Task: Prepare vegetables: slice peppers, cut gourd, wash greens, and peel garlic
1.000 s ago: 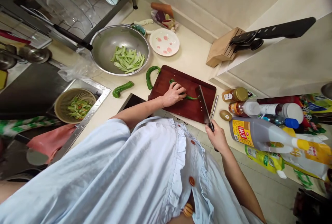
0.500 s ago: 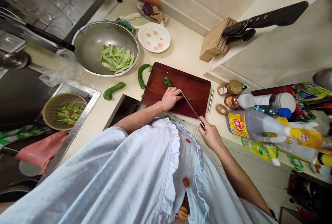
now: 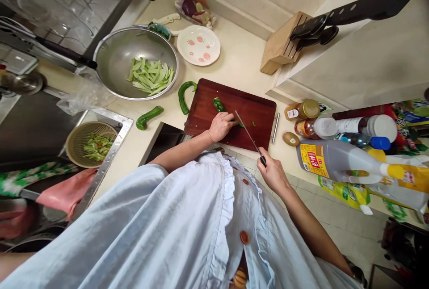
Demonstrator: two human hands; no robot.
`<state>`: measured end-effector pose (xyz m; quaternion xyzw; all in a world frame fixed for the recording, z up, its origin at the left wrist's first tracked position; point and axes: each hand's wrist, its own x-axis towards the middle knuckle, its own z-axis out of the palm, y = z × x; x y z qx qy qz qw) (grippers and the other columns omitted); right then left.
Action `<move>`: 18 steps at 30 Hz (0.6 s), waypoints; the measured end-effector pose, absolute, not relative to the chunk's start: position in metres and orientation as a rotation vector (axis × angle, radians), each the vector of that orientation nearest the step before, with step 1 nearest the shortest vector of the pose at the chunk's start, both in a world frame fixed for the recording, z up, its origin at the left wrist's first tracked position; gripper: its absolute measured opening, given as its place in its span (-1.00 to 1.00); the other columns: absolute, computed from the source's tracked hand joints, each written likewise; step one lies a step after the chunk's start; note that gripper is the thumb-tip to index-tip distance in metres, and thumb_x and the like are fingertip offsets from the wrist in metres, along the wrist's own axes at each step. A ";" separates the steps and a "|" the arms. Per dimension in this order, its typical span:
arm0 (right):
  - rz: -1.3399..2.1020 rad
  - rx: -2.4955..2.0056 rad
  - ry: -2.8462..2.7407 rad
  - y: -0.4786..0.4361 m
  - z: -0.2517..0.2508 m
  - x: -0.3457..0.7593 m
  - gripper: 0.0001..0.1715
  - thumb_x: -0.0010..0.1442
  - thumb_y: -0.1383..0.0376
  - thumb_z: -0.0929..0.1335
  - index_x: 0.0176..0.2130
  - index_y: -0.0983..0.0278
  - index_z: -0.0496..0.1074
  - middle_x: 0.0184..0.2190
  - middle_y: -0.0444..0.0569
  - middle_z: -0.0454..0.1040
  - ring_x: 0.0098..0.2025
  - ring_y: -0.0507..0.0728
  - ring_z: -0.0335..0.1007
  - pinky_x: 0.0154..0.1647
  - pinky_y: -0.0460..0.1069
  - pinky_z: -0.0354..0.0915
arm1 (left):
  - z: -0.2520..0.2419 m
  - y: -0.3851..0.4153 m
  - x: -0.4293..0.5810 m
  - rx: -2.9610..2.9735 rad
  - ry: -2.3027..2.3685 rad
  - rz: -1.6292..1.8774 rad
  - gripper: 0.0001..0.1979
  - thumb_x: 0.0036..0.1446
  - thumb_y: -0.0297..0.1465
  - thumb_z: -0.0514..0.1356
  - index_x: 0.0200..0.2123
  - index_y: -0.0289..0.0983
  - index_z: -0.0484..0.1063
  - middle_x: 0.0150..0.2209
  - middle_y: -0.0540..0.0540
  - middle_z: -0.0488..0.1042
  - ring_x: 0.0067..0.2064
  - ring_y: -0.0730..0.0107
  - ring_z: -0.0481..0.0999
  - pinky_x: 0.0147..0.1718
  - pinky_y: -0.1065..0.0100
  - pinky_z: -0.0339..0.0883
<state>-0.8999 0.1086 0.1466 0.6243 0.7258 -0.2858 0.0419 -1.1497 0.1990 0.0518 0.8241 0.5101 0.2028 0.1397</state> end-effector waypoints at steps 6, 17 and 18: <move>-0.857 1.847 2.137 0.104 0.148 -0.900 -0.36 0.21 0.26 0.21 0.25 0.27 0.29 -0.43 0.01 0.55 -0.43 0.16 0.44 -0.40 -0.06 0.20 | 0.056 0.200 -1.149 2.344 1.506 0.565 -0.58 0.38 -0.30 -0.07 -0.29 -0.23 0.58 -0.29 -0.15 0.48 -0.24 0.26 0.34 -0.21 0.24 0.16; -0.948 1.948 2.205 0.104 0.146 -0.903 -0.35 0.20 0.13 0.18 0.20 0.28 0.35 -0.38 0.04 0.56 -0.38 0.20 0.49 -0.34 -0.01 0.28 | 0.064 0.202 -1.145 2.107 1.519 0.597 -0.62 0.37 -0.30 -0.08 -0.20 -0.24 0.54 -0.23 -0.11 0.51 -0.20 0.30 0.41 -0.20 0.31 0.23; -0.944 1.937 2.200 0.099 0.148 -0.898 -0.36 0.18 0.10 0.18 0.17 0.24 0.38 -0.40 0.03 0.56 -0.40 0.21 0.49 -0.37 -0.01 0.28 | 0.069 0.200 -1.143 2.043 1.505 0.598 -0.61 0.37 -0.31 -0.09 -0.16 -0.24 0.53 -0.22 -0.11 0.52 -0.19 0.31 0.44 -0.19 0.33 0.26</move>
